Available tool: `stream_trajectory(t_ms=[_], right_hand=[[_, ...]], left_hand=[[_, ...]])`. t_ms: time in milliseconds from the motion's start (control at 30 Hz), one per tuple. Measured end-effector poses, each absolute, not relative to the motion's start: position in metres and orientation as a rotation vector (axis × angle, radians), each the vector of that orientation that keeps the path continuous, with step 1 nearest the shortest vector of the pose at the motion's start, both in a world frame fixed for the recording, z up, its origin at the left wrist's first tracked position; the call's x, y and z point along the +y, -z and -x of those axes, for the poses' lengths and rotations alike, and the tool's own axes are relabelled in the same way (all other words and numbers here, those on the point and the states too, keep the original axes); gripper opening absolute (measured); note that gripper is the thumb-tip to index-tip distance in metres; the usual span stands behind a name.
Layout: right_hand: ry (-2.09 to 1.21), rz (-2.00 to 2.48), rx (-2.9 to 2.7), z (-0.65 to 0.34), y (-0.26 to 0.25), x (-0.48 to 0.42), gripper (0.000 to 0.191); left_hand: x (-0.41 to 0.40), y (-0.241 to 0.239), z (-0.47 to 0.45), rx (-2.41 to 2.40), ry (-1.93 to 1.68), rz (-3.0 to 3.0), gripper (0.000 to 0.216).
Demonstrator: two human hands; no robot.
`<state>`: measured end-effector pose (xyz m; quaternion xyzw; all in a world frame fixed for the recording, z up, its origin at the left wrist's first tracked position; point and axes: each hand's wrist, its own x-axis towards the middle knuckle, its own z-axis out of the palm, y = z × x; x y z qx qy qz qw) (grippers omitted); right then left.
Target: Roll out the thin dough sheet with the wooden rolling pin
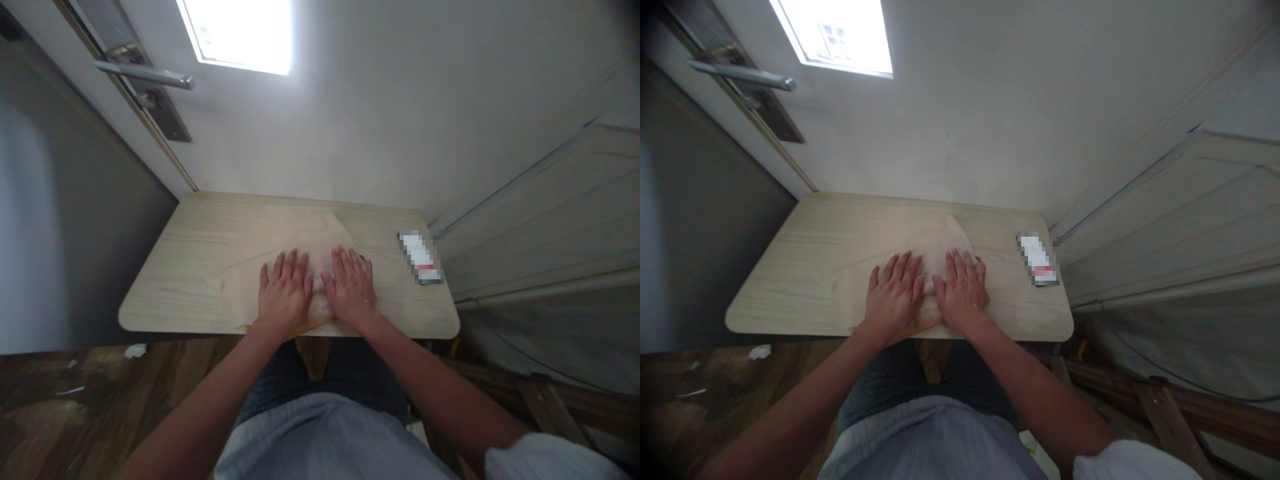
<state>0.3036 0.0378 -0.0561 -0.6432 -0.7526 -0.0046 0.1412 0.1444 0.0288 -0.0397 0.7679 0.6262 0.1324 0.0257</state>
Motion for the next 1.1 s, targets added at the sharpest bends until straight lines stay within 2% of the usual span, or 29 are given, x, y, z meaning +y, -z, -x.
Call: stream_trajectory(t_ms=[167, 633, 800, 1000, 1100], right_hand=[[-0.004, 1.859, -2.184, -0.302, 0.055, 0.046, 0.057], [-0.116, 1.961, -2.22, -0.286, 0.051, 0.154, 0.06], [-0.076, 1.934, -2.217, -0.29, 0.049, 0.12, 0.059], [-0.032, 1.804, -2.236, -0.307, 0.054, 0.029, 0.056], [-0.022, 1.759, -2.244, -0.317, 0.059, -0.013, 0.06]], left_hand=[[0.04, 0.041, -0.143, 1.953, -0.406, -2.356, 0.051], [0.137, 0.047, -0.125, 1.911, -0.391, -2.369, 0.05], [0.108, 0.044, -0.131, 1.892, -0.376, -2.378, 0.052], [0.027, 0.041, -0.145, 1.843, -0.383, -2.387, 0.052], [-0.012, 0.044, -0.148, 1.796, -0.425, -2.4, 0.053]])
